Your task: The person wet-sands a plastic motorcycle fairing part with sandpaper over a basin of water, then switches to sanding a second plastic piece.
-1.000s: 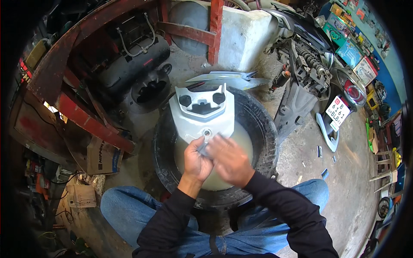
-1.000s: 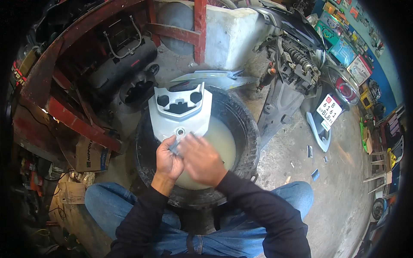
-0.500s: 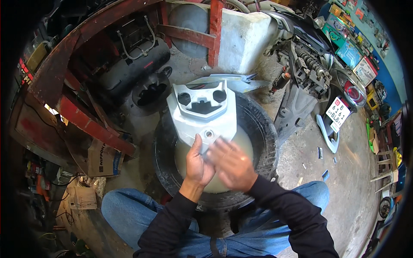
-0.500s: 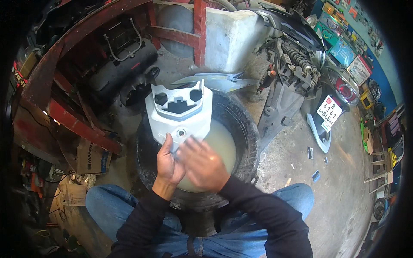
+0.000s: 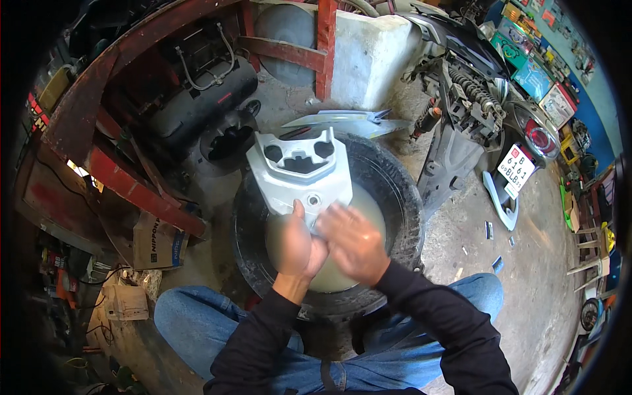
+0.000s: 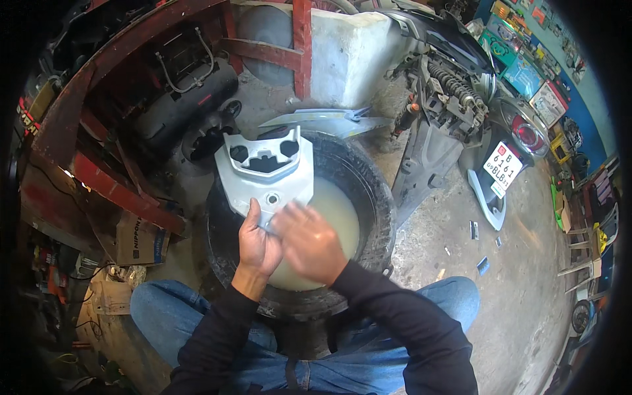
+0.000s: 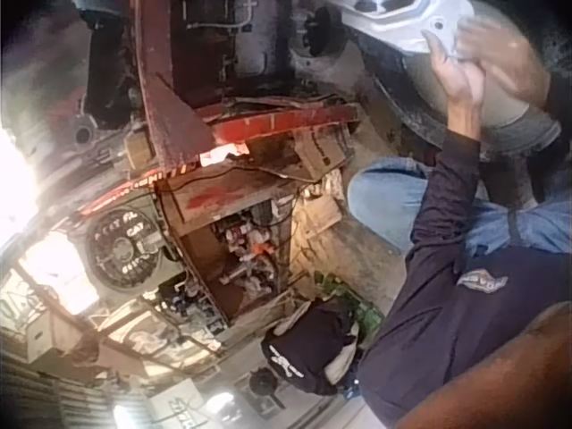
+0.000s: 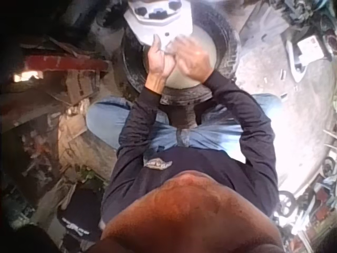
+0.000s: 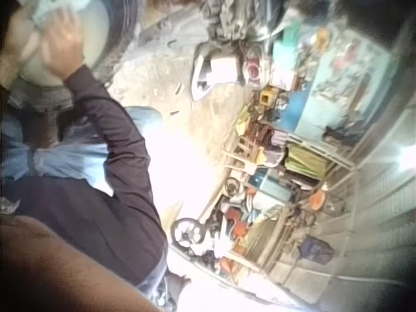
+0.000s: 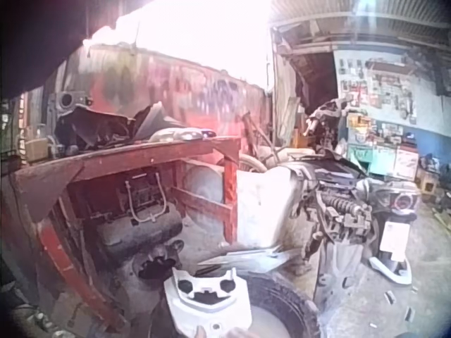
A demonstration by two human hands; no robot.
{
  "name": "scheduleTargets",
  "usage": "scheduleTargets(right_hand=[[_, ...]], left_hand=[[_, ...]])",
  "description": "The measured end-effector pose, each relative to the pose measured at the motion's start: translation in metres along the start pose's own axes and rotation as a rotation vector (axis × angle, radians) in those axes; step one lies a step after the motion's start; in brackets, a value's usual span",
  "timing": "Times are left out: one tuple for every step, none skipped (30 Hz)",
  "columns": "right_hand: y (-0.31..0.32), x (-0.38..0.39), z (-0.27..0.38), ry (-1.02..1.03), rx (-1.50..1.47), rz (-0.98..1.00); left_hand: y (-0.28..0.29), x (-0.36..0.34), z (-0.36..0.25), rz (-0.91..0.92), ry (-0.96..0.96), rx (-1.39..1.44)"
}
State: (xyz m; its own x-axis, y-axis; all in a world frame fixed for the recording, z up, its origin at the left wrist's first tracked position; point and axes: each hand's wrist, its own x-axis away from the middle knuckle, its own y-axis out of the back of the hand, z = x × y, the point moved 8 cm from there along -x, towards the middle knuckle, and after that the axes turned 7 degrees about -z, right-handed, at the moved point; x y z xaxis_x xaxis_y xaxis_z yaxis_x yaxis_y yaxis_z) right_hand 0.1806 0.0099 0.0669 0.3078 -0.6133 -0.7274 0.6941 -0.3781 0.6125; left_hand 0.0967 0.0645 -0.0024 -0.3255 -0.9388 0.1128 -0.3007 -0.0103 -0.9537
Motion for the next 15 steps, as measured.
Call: scheduleTargets(right_hand=[[-0.001, 0.001, 0.002, -0.003, -0.004, -0.002], [-0.001, 0.001, 0.000, -0.062, -0.002, -0.018], [0.000, -0.001, -0.003, -0.117, 0.004, -0.033], [0.001, -0.004, -0.004, -0.173, 0.009, -0.048], [-0.001, -0.001, 0.019, -0.094, -0.029, 0.008], [-0.001, 0.002, 0.010, -0.097, -0.021, 0.009], [-0.002, 0.003, -0.003, -0.095, 0.000, -0.025], [0.001, 0.001, -0.018, -0.093, 0.022, -0.059], [0.011, -0.006, -0.038, -0.140, 0.102, -0.071], [0.012, -0.005, -0.035, -0.142, 0.105, -0.071], [0.011, -0.003, -0.027, -0.128, 0.112, -0.037], [0.006, -0.004, -0.017, -0.107, 0.107, -0.008], [0.005, -0.004, 0.005, -0.054, -0.025, 0.027], [0.006, -0.007, -0.001, -0.054, -0.022, 0.025], [0.009, -0.011, -0.017, -0.065, 0.046, 0.016]], left_hand=[[-0.005, -0.001, -0.002, -0.011, -0.054, -0.005], [-0.004, 0.002, -0.003, -0.015, -0.055, -0.009], [-0.003, 0.002, -0.001, -0.007, -0.037, -0.017], [-0.002, 0.001, 0.000, 0.001, -0.019, -0.025], [-0.002, 0.000, -0.001, 0.001, -0.021, -0.025], [-0.003, -0.002, 0.003, 0.009, -0.014, -0.002], [-0.005, -0.001, 0.001, 0.013, -0.014, 0.012], [-0.006, 0.000, 0.000, 0.018, -0.013, 0.026], [-0.007, 0.000, 0.000, 0.018, -0.009, 0.027], [-0.009, 0.001, 0.000, 0.001, -0.013, 0.044], [-0.009, 0.001, -0.001, -0.017, -0.017, 0.060], [-0.002, 0.000, -0.005, -0.016, -0.024, 0.053], [0.007, 0.002, -0.007, -0.002, 0.005, 0.060], [0.013, 0.002, -0.007, 0.012, 0.035, 0.066], [0.005, 0.003, -0.007, -0.047, 0.003, 0.026]])
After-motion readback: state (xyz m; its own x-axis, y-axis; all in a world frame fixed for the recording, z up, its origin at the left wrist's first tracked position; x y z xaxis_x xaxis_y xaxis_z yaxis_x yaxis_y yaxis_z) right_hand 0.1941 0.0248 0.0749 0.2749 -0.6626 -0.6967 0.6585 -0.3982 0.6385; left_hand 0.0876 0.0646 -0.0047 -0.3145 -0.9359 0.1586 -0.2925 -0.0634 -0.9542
